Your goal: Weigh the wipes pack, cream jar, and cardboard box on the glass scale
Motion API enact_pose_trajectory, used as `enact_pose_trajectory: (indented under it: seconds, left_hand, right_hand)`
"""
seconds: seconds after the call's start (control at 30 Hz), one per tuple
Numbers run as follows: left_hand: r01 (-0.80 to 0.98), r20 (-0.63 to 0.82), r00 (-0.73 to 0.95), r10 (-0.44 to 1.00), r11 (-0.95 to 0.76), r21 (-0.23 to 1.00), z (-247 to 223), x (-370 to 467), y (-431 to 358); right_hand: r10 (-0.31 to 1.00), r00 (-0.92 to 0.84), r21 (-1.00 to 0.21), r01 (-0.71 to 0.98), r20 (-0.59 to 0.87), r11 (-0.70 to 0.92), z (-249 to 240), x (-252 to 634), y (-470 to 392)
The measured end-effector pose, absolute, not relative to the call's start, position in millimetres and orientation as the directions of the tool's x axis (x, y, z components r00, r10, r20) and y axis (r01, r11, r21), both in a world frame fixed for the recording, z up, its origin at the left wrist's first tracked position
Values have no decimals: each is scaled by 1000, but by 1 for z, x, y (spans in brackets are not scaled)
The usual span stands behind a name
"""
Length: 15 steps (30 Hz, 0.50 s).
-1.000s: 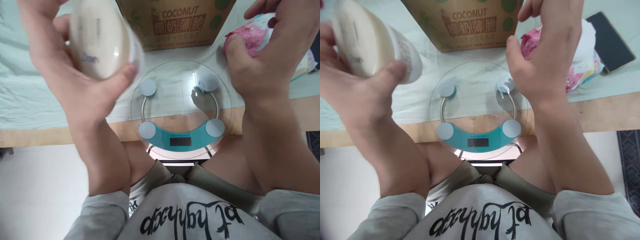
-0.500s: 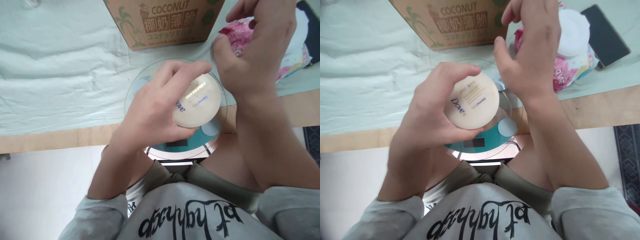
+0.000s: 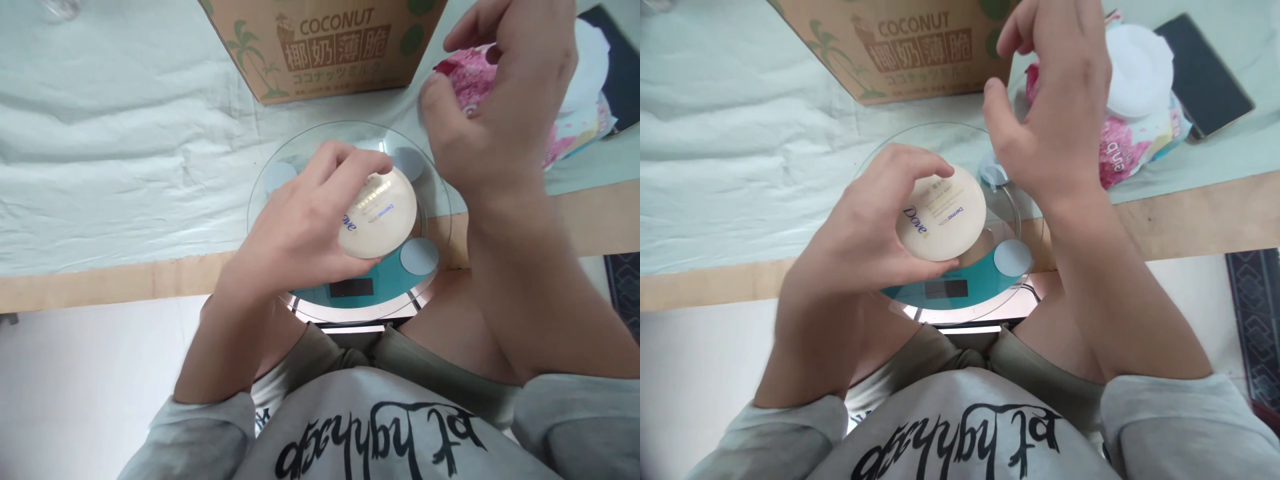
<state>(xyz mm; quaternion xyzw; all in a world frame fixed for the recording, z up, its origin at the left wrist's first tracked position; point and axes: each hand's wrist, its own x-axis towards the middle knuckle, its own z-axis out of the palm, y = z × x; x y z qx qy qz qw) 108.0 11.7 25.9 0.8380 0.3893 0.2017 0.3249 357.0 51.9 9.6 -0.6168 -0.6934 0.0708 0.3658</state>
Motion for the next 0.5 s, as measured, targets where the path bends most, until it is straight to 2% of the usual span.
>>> enact_pose_trajectory:
  seconds: [0.13, 0.2, 0.3, 0.33, 0.4, 0.47, 0.5]
  left_hand:
    - [496, 95, 633, 768, -497, 712, 24, 99, 15]
    - [439, 97, 714, 694, -551, 710, 25, 93, 20]
    - [306, 203, 725, 658, -572, 761, 26, 85, 32]
    - [273, 282, 641, 714, -554, 786, 24, 82, 36]
    - [212, 448, 331, 830, -528, 822, 19, 76, 47]
    - [174, 518, -4, 855, -510, 842, 8, 68, 59]
    - [171, 511, -118, 851, -490, 855, 2, 63, 65]
  right_hand:
    - [908, 23, -651, 705, 418, 282, -2, 357, 55]
    - [924, 24, -718, 637, 381, 280, -6, 357, 57]
    - [951, 59, -800, 559, 302, 219, -11, 358, 58]
    - [957, 81, -817, 543, 280, 193, -11, 359, 59]
    - [961, 124, -845, 513, 245, 150, -13, 362, 59]
    - [961, 150, -864, 486, 232, 133, -16, 366, 60]
    - [962, 159, -874, 470, 220, 122, -19, 368, 60]
